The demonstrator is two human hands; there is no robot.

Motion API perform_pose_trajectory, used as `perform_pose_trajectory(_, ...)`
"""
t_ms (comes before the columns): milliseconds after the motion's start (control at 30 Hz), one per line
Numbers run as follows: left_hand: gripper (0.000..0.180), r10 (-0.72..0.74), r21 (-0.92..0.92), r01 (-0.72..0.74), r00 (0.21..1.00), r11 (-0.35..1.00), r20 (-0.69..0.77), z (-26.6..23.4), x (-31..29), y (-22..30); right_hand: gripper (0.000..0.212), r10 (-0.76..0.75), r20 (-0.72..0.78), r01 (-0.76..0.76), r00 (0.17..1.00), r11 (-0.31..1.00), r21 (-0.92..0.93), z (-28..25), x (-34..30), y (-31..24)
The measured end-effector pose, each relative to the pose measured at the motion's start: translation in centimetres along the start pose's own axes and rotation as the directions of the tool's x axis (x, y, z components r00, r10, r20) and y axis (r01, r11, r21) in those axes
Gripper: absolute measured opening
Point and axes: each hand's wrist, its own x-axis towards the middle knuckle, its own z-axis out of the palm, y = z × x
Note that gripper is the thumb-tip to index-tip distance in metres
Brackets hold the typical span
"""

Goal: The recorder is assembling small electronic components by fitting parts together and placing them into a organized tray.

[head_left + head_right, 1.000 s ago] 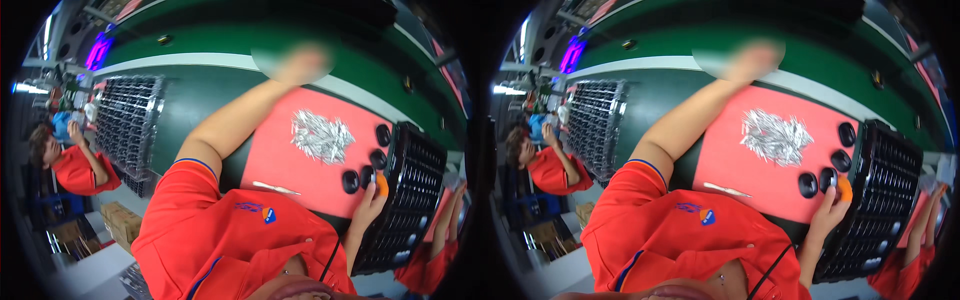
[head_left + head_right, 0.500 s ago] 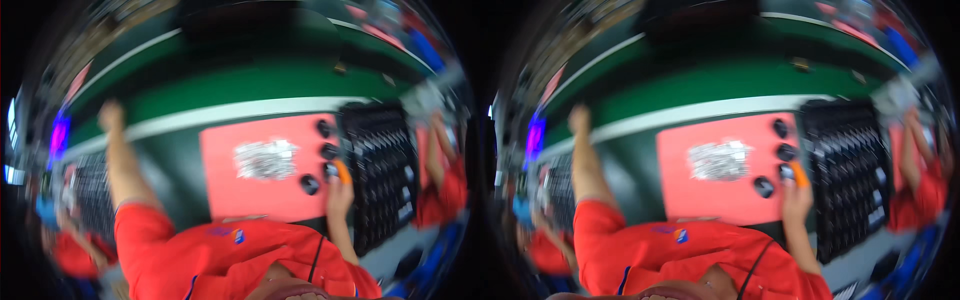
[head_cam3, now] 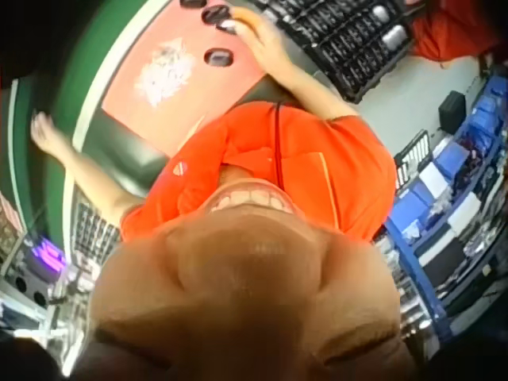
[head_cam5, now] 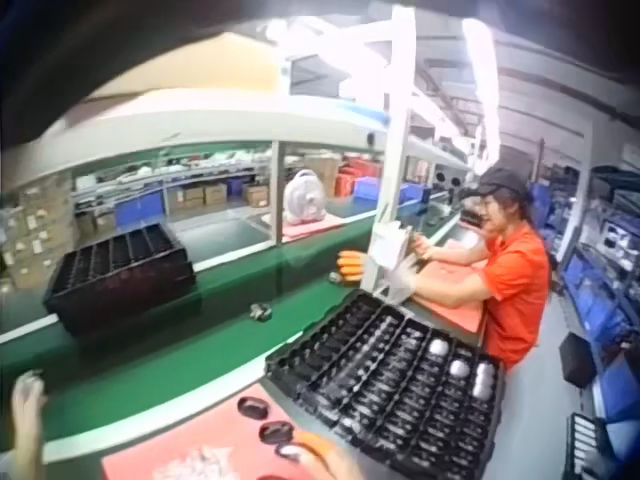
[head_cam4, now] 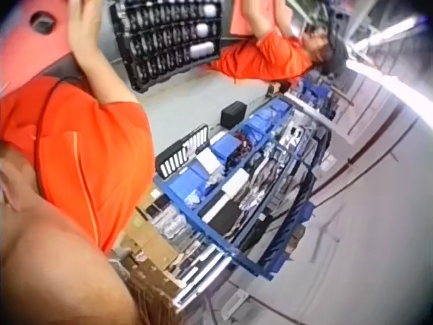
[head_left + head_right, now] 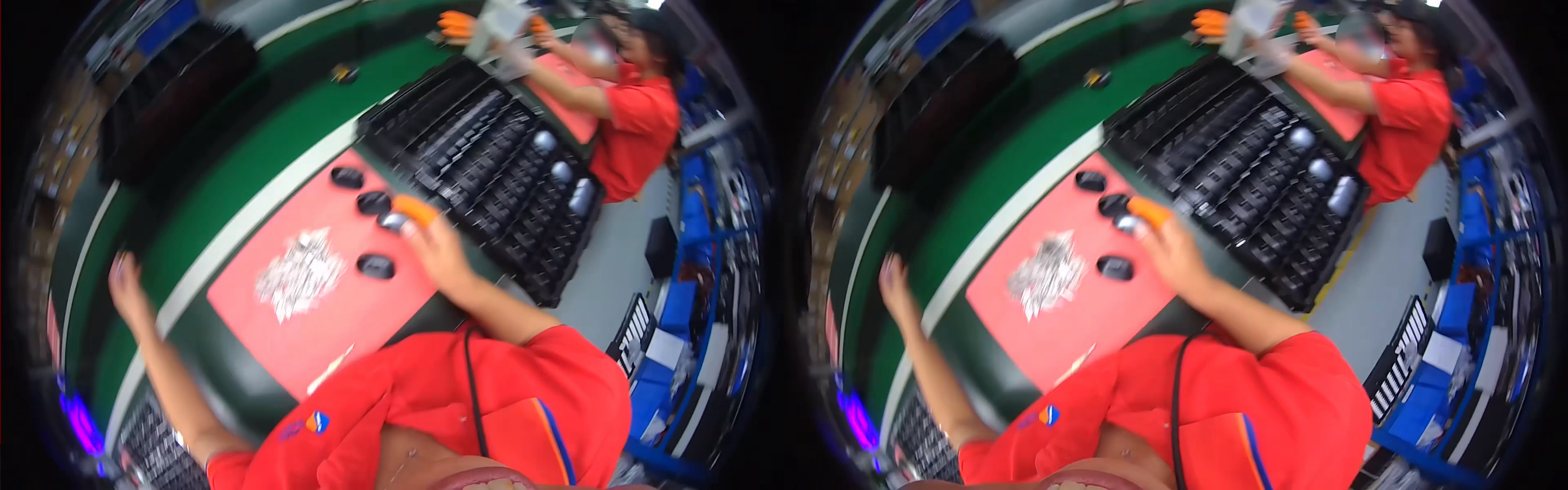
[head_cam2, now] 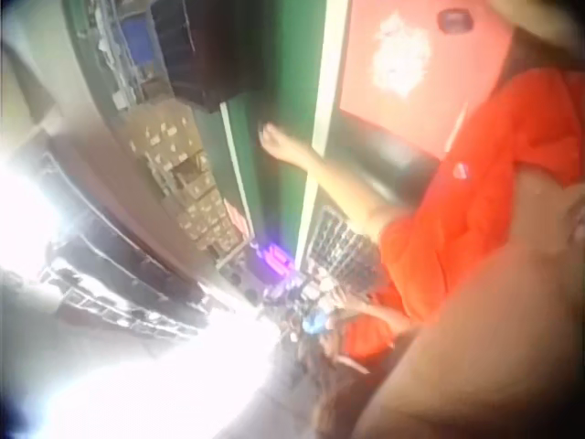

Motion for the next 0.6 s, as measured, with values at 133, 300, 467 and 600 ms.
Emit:
perform_pose_trajectory(133, 0.05, -0.085, -0.413, 0.263, 0.913, 0.872, 0.4, 10.6, -10.8, 10.4, 0.037, 0.163, 0.021, -0.164, 0.986, 0.963, 0.215, 0.3, 0.7, -3.7)
perform_pose_trajectory(300, 0.045, -0.122, -0.436, 0.602, 0.667, 0.669, 0.735, 15.9, -17.5, 13.6, 0.036, 0.136, 0.102, -0.162, 0.985, 0.937, 0.311, 2.1, 2.4, -5.4)
perform_pose_trajectory(467, 0.043, -0.118, -0.407, 0.617, 0.634, 0.674, 0.764, 16.2, -18.5, 13.1, 0.036, 0.059, 0.133, -0.1, 0.989, 0.939, 0.329, 4.0, 2.6, -6.7)
perform_pose_trajectory(600, 0.036, -0.094, -0.413, 0.623, 0.618, 0.665, 0.78, 16.6, -18.8, 12.3, 0.036, -0.04, 0.131, -0.004, 0.991, 0.947, 0.32, 4.8, 2.5, -7.0)
